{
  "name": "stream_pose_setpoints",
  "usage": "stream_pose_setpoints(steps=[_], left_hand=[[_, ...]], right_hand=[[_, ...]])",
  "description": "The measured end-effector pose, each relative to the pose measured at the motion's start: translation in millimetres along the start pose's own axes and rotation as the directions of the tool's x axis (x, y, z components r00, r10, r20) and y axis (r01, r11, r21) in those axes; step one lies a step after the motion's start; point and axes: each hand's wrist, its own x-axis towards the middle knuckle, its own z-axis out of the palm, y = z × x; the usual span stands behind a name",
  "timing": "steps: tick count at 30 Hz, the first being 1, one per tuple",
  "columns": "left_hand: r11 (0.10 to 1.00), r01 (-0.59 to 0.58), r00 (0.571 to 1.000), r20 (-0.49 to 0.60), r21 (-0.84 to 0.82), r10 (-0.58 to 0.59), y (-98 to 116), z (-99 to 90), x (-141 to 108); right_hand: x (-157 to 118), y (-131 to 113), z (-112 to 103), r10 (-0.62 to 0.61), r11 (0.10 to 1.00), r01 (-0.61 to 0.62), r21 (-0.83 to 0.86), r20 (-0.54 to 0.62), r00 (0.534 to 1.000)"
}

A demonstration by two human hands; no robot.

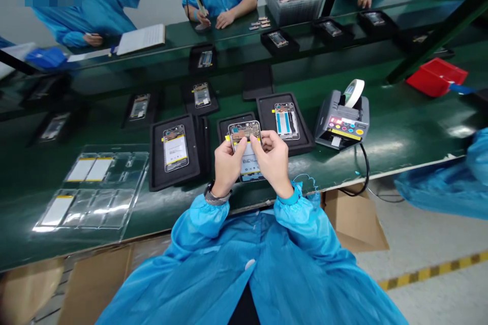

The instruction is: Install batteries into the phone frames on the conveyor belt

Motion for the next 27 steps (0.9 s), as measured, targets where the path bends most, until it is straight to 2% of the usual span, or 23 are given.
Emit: stream_pose_setpoints(steps=[9, 15, 20, 22, 24, 27], left_hand=[[1.0, 0.007, 1.0, -0.028, -0.005, -0.007, 1.8, 4.1, -4.4], [0.999, -0.022, 0.997, -0.076, -0.031, 0.02, 2.2, 6.7, -5.9], [0.999, -0.001, 0.998, -0.065, -0.053, -0.002, -0.7, 6.2, -6.7], [0.995, 0.051, 0.999, -0.004, -0.089, -0.051, -3.6, 2.3, -6.1], [0.98, 0.147, 0.983, 0.133, -0.13, -0.13, -8.2, -4.1, -5.7], [0.951, 0.284, 0.912, 0.341, -0.123, -0.228, -17.8, -14.7, -6.5]], right_hand=[[-6.3, 2.4, 2.2, -0.081, 0.996, 0.079, -0.029, -0.069, 0.994], [-10.2, 4.2, 3.6, -0.093, 0.995, 0.09, -0.046, -0.063, 0.994], [-12.0, 7.8, 3.6, -0.091, 0.995, 0.088, -0.035, -0.084, 0.992], [-11.2, 9.5, 4.9, -0.064, 0.998, 0.066, 0.009, -0.107, 0.992], [-9.4, 11.7, 5.6, -0.026, 0.996, 0.038, 0.086, -0.134, 0.991], [-6.2, 17.0, -3.8, 0.052, 0.989, -0.036, 0.147, -0.108, 0.993]])
